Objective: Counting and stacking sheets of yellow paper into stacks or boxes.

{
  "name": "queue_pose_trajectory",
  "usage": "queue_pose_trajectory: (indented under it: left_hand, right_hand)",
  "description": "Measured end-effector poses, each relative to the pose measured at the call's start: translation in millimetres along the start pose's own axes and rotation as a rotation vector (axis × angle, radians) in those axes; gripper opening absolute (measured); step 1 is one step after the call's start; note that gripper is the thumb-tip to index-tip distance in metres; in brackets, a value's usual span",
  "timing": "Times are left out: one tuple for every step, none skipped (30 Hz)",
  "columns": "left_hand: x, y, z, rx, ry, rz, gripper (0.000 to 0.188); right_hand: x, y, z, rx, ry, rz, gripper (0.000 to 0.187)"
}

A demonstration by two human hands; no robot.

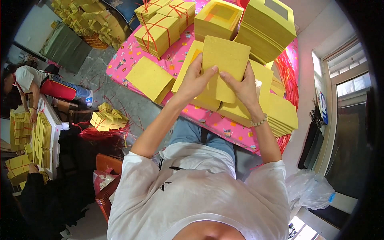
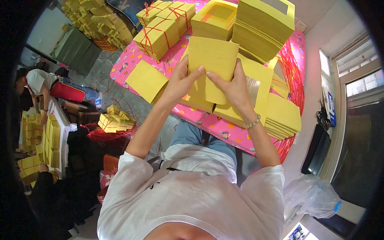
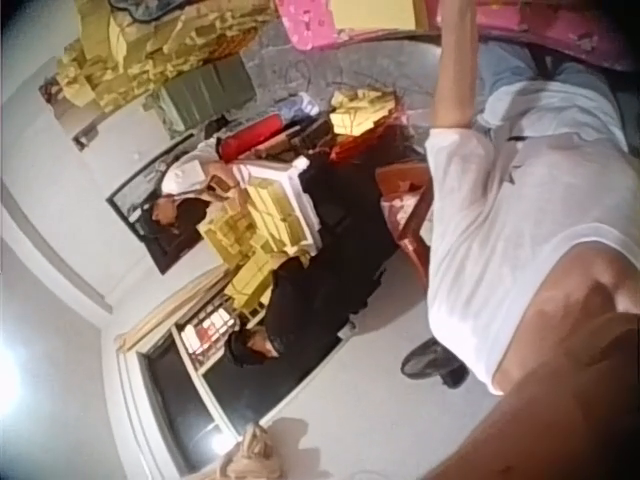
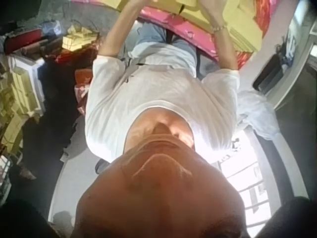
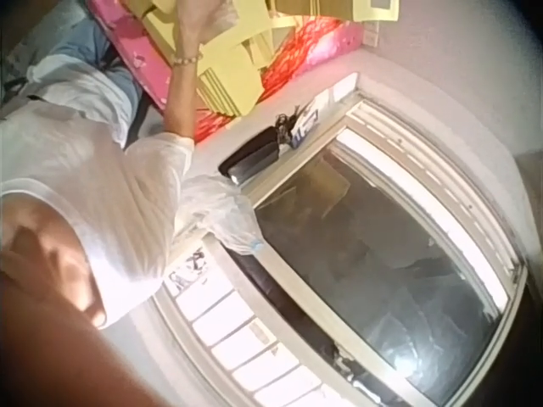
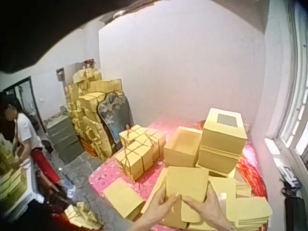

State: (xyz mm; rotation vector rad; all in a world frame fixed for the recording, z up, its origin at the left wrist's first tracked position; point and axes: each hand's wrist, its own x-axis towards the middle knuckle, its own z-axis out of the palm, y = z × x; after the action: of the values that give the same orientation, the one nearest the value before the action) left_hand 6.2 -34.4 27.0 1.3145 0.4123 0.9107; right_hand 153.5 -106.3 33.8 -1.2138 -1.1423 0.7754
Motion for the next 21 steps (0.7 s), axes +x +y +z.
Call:
queue_pose_trajectory:
  left_hand:
    - [-1.8,3.8,1.2,0.0,-0.001,0.005,0.042]
    - [-3.3,8.7,2.5,-0.051,-0.006,-0.048,0.041]
    - [-3.5,12.0,2.9,-0.103,-0.011,-0.102,0.04]
    - [-3.8,14.1,2.4,-0.102,-0.009,-0.099,0.04]
    - [-4.0,15.4,1.6,-0.081,-0.012,-0.118,0.039]
    - [-4.0,16.6,0.9,-0.06,-0.014,-0.138,0.038]
    - [-3.7,18.7,1.5,-0.064,-0.013,-0.143,0.038]
    - [-2.2,21.8,2.2,-0.122,-0.003,-0.209,0.037]
    - [-0.7,23.5,2.2,-0.181,0.008,-0.276,0.035]
    - [1.0,23.5,0.1,-0.183,0.011,-0.282,0.035]
    - [3.0,23.2,-2.4,-0.201,-0.003,-0.333,0.037]
    - [4.2,22.8,-4.2,-0.22,-0.017,-0.384,0.039]
    - [5.2,22.3,-4.4,-0.222,-0.015,-0.388,0.039]
    - [5.9,21.8,-4.2,-0.204,-0.009,-0.377,0.039]
    - [6.1,21.1,-3.9,-0.186,-0.004,-0.365,0.04]
    - [6.4,20.3,-3.5,-0.187,-0.001,-0.367,0.04]
    - [6.6,19.6,-3.1,-0.178,0.002,-0.361,0.041]
    - [6.2,19.4,-2.8,-0.169,0.005,-0.355,0.041]
    - [4.9,20.5,-1.8,-0.171,0.005,-0.357,0.041]
    - [3.5,23.2,-0.4,-0.153,0.007,-0.34,0.041]
    - [2.2,24.7,0.9,-0.135,0.009,-0.322,0.042]
  right_hand:
    - [-1.2,0.0,-0.3,-0.001,0.0,-0.005,0.06]
    - [-2.4,1.4,-0.7,0.018,0.007,-0.002,0.06]
    - [-3.1,2.1,-1.0,0.038,0.014,0.001,0.06]
    - [-3.5,-0.5,0.0,0.037,0.011,-0.001,0.06]
    - [-3.9,-4.4,1.3,0.041,0.013,0.003,0.06]
    - [-4.4,-7.1,2.2,0.045,0.015,0.007,0.059]
    - [-4.4,-7.9,1.6,0.043,0.016,0.013,0.059]
    - [-2.1,-7.7,0.8,0.029,0.014,0.018,0.058]
    - [-0.1,-7.4,0.0,0.015,0.013,0.023,0.058]
    - [1.6,-7.0,0.6,0.016,0.012,0.03,0.058]
    - [3.1,-6.6,1.2,0.035,0.01,0.055,0.057]
    - [3.9,-6.5,1.7,0.055,0.009,0.08,0.056]
    - [4.7,-6.9,1.7,0.054,0.008,0.085,0.056]
    - [5.3,-7.5,1.4,0.062,0.003,0.076,0.056]
    - [5.3,-7.6,1.3,0.069,-0.003,0.066,0.056]
    - [4.9,-6.9,1.0,0.069,-0.005,0.069,0.056]
    - [4.5,-6.4,0.6,0.055,-0.002,0.067,0.056]
    - [4.4,-6.2,0.4,0.042,0.0,0.064,0.056]
    - [3.7,-5.7,0.1,0.04,0.001,0.067,0.056]
    - [3.4,-5.5,0.0,0.016,-0.002,0.055,0.056]
    - [3.0,-5.6,-0.1,-0.008,-0.005,0.043,0.055]
